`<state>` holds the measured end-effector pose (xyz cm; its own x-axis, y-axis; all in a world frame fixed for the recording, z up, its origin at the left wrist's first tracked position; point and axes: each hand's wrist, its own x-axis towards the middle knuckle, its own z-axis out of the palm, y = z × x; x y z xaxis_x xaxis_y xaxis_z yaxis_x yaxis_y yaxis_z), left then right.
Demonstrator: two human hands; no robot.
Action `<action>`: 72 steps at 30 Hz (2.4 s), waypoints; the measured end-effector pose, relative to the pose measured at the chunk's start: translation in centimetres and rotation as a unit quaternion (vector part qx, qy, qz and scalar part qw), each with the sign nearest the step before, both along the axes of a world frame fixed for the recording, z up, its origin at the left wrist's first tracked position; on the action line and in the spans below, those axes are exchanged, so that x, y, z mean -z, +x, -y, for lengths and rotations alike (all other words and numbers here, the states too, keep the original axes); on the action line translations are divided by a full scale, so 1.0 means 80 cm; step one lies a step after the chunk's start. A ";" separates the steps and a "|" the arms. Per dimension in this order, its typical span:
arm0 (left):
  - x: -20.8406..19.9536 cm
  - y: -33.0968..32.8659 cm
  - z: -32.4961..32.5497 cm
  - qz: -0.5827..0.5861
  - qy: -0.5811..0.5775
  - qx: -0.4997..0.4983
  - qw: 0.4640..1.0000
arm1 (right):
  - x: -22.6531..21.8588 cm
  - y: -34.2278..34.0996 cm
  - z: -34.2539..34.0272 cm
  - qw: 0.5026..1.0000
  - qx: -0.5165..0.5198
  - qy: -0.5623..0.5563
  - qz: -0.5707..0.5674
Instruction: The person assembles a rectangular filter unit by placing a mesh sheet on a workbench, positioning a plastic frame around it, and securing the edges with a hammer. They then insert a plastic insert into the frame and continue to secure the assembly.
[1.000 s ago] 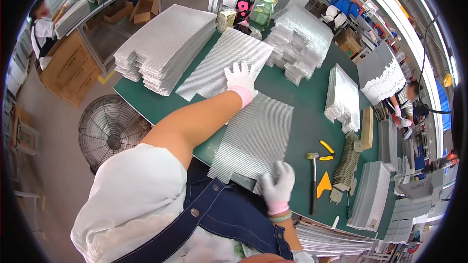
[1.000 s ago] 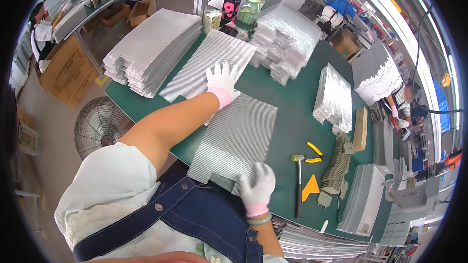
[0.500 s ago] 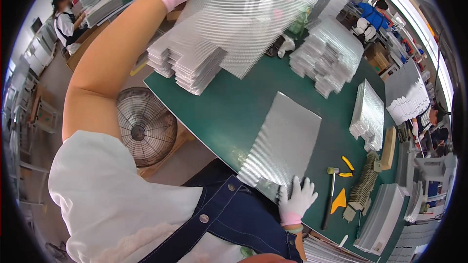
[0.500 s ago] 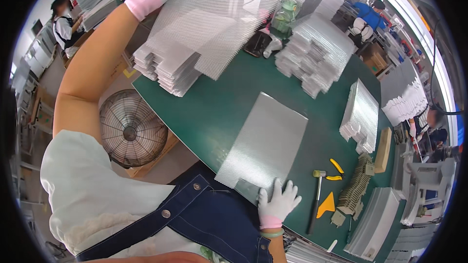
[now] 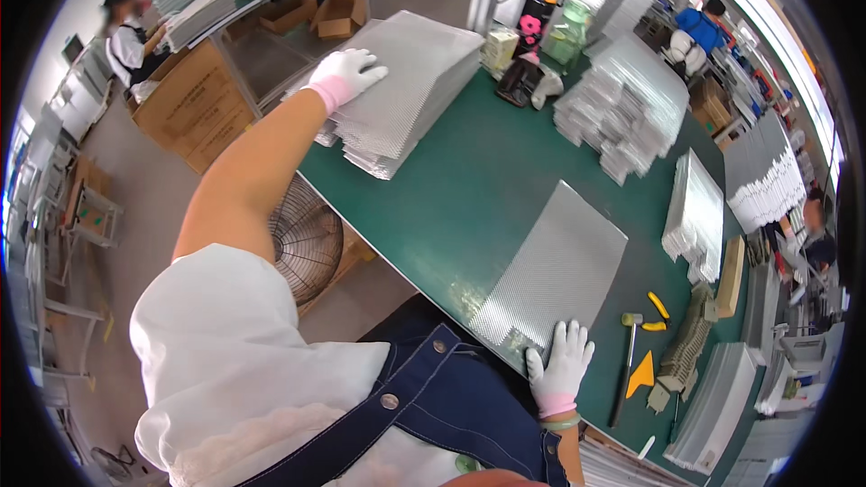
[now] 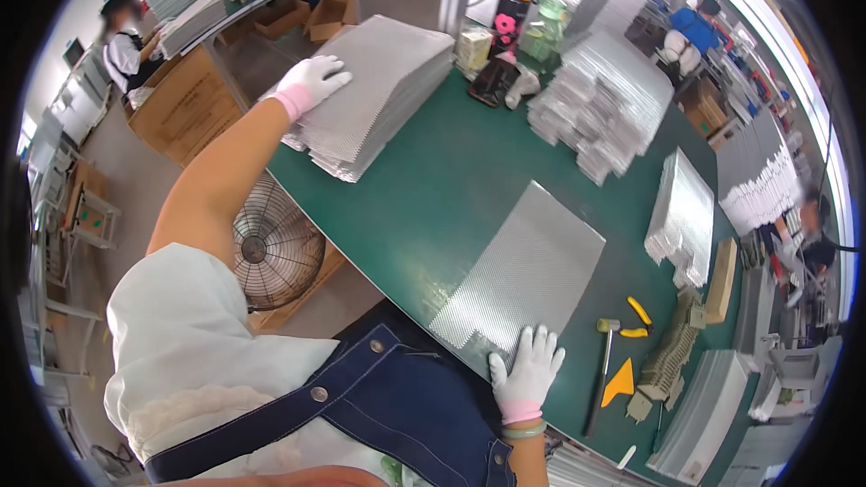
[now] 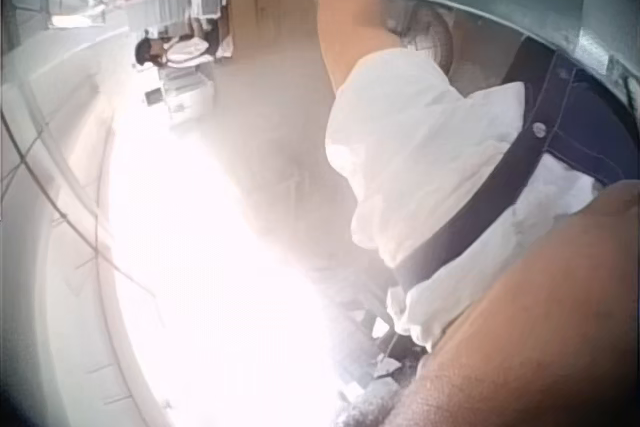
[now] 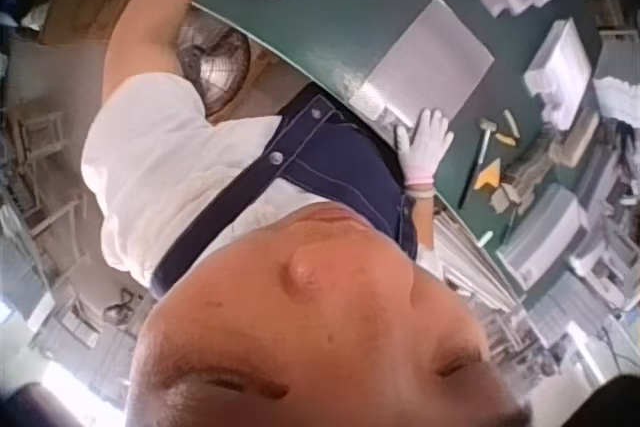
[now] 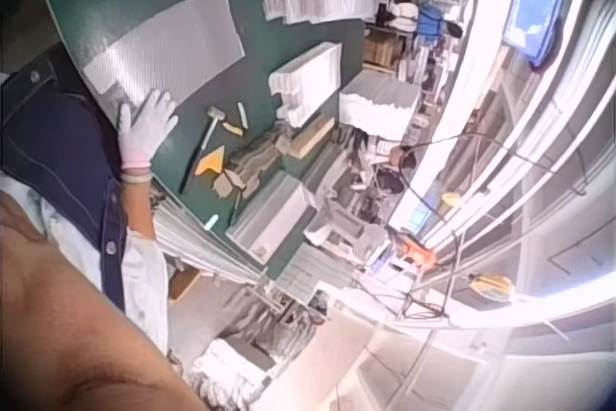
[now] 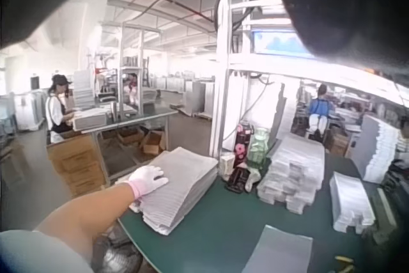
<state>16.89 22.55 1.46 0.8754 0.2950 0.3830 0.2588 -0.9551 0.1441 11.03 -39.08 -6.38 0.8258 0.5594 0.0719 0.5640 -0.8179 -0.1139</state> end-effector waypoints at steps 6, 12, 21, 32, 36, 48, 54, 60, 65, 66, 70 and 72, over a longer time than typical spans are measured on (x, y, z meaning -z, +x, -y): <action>-0.043 0.041 0.017 -0.186 0.047 -0.092 0.977 | -0.012 0.006 0.023 0.998 -0.035 -0.045 -0.011; -0.157 0.243 0.219 -0.096 -0.064 0.136 0.984 | -0.024 0.012 0.020 0.997 0.024 -0.067 -0.023; -0.173 0.417 0.341 -0.161 0.048 0.001 0.986 | 0.010 0.023 0.056 0.993 -0.051 0.100 0.021; -0.289 0.319 0.315 0.243 -0.747 0.450 0.425 | -0.015 0.018 0.049 0.986 -0.021 0.163 0.025; -0.174 0.168 0.400 0.101 -0.752 0.535 0.371 | -0.004 0.023 0.076 0.784 0.119 0.599 -0.113; 0.007 -0.111 0.478 -0.085 -0.598 0.183 0.775 | -0.087 -0.014 0.044 0.800 0.224 0.520 -0.197; 0.083 -0.104 0.500 -0.045 -0.326 0.158 0.931 | -0.006 0.013 0.047 0.908 0.270 0.289 -0.134; 0.106 -0.094 0.499 -0.129 -0.282 0.111 0.944 | 0.007 0.030 0.047 0.948 0.244 0.150 -0.136; 0.096 -0.091 0.497 -0.180 -0.275 0.102 0.939 | -0.004 0.035 0.041 0.952 0.245 0.097 -0.156; 0.093 -0.088 0.498 -0.193 -0.273 0.097 0.937 | -0.005 0.036 0.042 0.953 0.242 0.084 -0.161; 0.087 -0.085 0.497 -0.218 -0.269 0.088 0.934 | 0.003 0.041 0.048 0.956 0.231 0.082 -0.161; 0.086 -0.084 0.496 -0.220 -0.267 0.086 0.934 | 0.002 0.042 0.047 0.956 0.232 0.079 -0.162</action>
